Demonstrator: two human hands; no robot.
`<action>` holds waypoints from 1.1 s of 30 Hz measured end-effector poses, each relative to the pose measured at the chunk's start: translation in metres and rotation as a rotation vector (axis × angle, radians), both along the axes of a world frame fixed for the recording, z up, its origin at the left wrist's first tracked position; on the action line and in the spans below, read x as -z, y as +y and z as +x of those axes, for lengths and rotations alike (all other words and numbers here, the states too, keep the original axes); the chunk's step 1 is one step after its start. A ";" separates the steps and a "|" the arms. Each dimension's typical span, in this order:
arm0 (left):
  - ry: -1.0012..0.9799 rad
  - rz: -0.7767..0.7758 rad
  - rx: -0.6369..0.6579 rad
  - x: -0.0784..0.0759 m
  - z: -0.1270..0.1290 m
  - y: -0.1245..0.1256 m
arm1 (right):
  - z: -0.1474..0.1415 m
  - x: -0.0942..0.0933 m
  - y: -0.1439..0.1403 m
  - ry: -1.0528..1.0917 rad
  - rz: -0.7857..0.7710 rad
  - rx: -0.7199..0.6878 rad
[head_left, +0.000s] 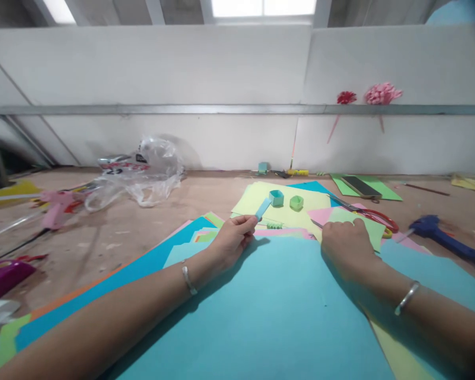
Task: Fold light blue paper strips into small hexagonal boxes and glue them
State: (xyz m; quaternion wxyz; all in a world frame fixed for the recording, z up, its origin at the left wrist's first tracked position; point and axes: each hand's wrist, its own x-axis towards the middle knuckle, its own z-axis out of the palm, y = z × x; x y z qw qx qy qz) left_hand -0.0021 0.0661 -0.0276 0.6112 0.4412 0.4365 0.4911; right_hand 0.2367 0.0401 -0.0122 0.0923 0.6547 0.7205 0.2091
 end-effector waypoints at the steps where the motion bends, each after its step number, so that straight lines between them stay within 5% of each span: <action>1: -0.050 -0.014 0.009 -0.002 0.000 0.000 | 0.002 0.001 0.001 0.006 -0.012 0.004; 8: -0.256 -0.049 0.249 -0.008 -0.005 0.001 | 0.006 0.001 0.007 0.032 0.101 -0.016; 12: -0.257 -0.063 0.243 -0.006 -0.004 0.002 | -0.001 -0.002 -0.002 0.391 0.315 -0.355; 15: -0.235 -0.066 0.262 -0.005 -0.003 0.003 | -0.011 -0.001 -0.014 0.806 0.258 -0.568; 22: -0.066 0.052 0.211 -0.001 -0.001 0.002 | -0.028 0.008 -0.029 1.142 0.001 -0.496; 33: -0.055 0.047 0.202 -0.001 -0.001 0.001 | -0.028 0.010 -0.027 1.238 -0.030 -0.464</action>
